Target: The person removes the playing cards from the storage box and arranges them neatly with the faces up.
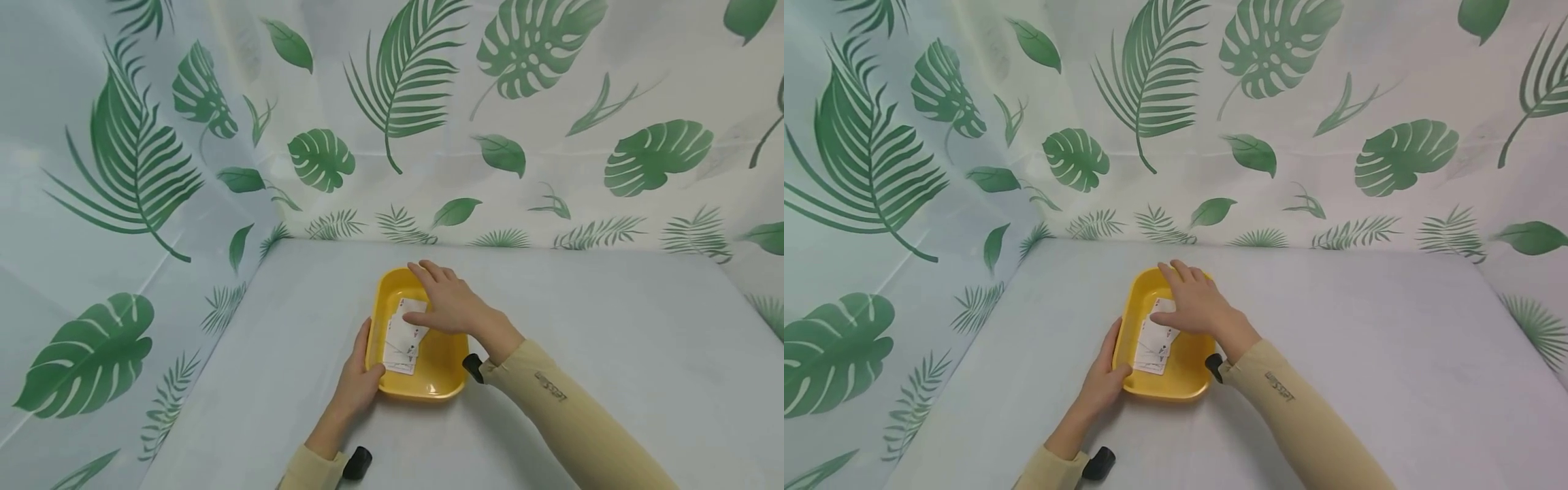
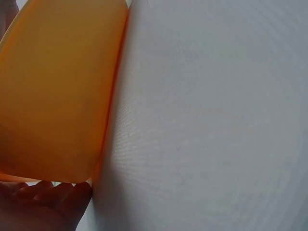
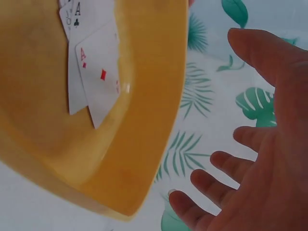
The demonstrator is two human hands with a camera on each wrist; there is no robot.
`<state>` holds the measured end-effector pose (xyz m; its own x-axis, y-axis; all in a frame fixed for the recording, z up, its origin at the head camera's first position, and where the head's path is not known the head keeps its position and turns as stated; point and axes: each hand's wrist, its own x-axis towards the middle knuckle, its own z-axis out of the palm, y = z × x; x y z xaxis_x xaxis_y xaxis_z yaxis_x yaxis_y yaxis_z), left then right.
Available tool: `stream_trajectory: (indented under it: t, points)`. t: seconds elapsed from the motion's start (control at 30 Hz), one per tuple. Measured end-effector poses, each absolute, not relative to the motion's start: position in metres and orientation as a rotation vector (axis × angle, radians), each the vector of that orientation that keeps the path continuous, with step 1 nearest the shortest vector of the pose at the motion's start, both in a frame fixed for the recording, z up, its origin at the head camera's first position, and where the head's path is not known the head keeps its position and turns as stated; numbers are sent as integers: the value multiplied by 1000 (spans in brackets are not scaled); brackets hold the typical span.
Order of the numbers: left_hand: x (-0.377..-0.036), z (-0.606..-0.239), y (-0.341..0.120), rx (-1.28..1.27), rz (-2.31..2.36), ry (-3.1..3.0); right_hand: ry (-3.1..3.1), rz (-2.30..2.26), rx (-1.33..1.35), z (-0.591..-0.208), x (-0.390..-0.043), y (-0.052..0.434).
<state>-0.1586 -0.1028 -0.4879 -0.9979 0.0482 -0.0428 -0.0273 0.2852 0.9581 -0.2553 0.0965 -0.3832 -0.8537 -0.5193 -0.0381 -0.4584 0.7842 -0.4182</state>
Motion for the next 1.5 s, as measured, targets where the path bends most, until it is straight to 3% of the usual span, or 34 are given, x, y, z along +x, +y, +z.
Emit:
stream_trajectory:
  t: [0.9, 1.5]
  points:
    - [-164, -488, -94, 99, 1785, 2533, 2672, -359, -479, -419, -282, 72]
    - [-157, -489, -99, 35, 1744, 2606, 2671, -258, -474, -435, -286, 60]
